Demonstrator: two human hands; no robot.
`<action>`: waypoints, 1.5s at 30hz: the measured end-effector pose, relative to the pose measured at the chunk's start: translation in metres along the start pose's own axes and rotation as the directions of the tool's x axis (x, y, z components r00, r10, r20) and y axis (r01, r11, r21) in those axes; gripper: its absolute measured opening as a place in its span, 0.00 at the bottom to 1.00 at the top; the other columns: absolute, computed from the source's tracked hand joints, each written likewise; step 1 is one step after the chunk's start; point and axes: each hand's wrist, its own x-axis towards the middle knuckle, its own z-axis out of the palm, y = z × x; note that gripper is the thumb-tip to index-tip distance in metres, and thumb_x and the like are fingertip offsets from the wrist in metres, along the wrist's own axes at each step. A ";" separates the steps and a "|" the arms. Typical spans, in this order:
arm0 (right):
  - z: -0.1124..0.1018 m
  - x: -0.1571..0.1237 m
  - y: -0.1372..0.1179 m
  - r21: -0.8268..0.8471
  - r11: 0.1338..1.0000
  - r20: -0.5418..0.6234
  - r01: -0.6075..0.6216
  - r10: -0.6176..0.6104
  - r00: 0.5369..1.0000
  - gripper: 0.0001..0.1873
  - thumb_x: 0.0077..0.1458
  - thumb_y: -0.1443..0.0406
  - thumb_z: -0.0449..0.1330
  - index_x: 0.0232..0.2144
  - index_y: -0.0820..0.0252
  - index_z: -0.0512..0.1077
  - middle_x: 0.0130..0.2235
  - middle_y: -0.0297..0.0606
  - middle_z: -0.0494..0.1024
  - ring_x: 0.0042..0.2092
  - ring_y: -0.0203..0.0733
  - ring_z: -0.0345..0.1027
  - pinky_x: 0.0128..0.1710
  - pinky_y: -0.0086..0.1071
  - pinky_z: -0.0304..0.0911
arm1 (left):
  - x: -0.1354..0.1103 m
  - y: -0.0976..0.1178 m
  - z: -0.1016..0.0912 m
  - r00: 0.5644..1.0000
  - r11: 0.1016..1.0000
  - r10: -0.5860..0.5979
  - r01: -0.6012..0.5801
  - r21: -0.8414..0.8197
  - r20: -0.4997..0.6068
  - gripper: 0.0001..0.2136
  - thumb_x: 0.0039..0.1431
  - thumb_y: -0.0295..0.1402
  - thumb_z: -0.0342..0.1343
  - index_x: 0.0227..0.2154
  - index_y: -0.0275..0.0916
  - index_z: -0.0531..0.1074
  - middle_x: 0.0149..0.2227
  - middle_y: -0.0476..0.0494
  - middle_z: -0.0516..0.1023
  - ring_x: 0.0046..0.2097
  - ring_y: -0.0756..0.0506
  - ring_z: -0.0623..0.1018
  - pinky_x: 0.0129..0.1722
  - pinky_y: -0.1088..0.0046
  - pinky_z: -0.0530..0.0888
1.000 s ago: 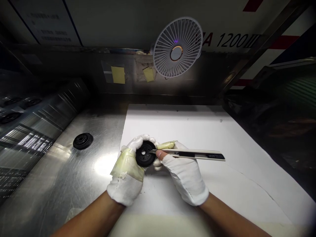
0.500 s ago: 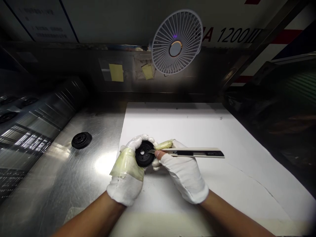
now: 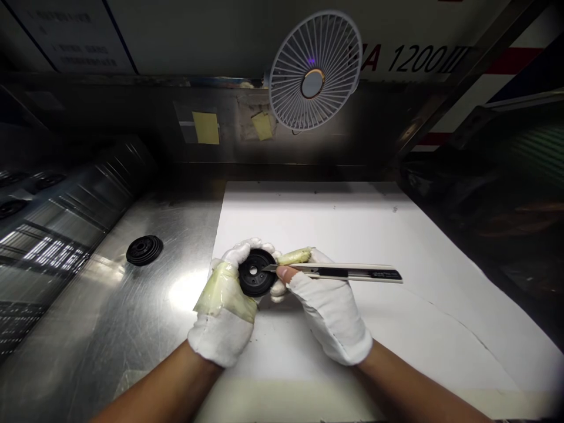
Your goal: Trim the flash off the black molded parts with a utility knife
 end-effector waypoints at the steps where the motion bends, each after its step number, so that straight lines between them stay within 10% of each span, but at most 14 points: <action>1: 0.000 0.000 0.000 0.016 1.000 0.010 0.005 -0.005 1.000 0.09 0.48 0.64 0.62 0.30 0.62 0.67 0.22 0.33 0.73 0.23 0.37 0.68 0.25 0.30 0.67 | -0.001 0.000 0.000 1.000 1.000 0.025 -0.024 0.020 -0.002 0.04 0.48 0.31 0.54 0.27 0.38 0.72 0.33 0.43 0.75 0.40 0.43 0.74 0.30 0.73 0.72; 10: -0.010 0.005 -0.024 0.355 0.927 0.042 -0.122 0.115 0.993 0.07 0.48 0.65 0.63 0.29 0.61 0.68 0.25 0.31 0.71 0.26 0.32 0.64 0.27 0.25 0.63 | -0.001 0.001 -0.006 0.959 0.974 -0.117 0.060 0.217 0.259 0.10 0.52 0.31 0.55 0.38 0.36 0.71 0.41 0.40 0.74 0.44 0.42 0.72 0.43 0.67 0.69; 17: -0.013 0.000 -0.033 0.315 0.947 0.059 -0.065 0.049 0.997 0.05 0.48 0.67 0.63 0.29 0.59 0.69 0.23 0.30 0.68 0.24 0.31 0.62 0.23 0.23 0.60 | 0.005 -0.005 -0.013 0.930 0.962 -0.043 -0.061 0.266 0.366 0.09 0.47 0.22 0.56 0.33 0.36 0.69 0.35 0.45 0.75 0.38 0.46 0.74 0.41 0.68 0.69; 24: -0.009 -0.005 -0.028 0.191 0.982 0.007 0.006 -0.007 1.000 0.06 0.47 0.66 0.63 0.27 0.60 0.68 0.23 0.29 0.67 0.22 0.29 0.59 0.19 0.23 0.56 | 0.006 -0.010 -0.018 0.931 0.945 0.096 -0.197 0.263 0.353 0.06 0.49 0.23 0.56 0.32 0.36 0.69 0.34 0.45 0.75 0.38 0.47 0.73 0.40 0.69 0.68; 45: -0.012 -0.008 -0.027 0.166 0.986 0.066 -0.003 -0.008 0.998 0.07 0.48 0.66 0.63 0.27 0.61 0.67 0.23 0.29 0.67 0.21 0.29 0.60 0.19 0.24 0.56 | 0.003 -0.010 -0.015 0.953 0.966 0.042 -0.116 0.232 0.301 0.08 0.47 0.18 0.53 0.31 0.35 0.68 0.33 0.45 0.74 0.37 0.47 0.73 0.40 0.68 0.68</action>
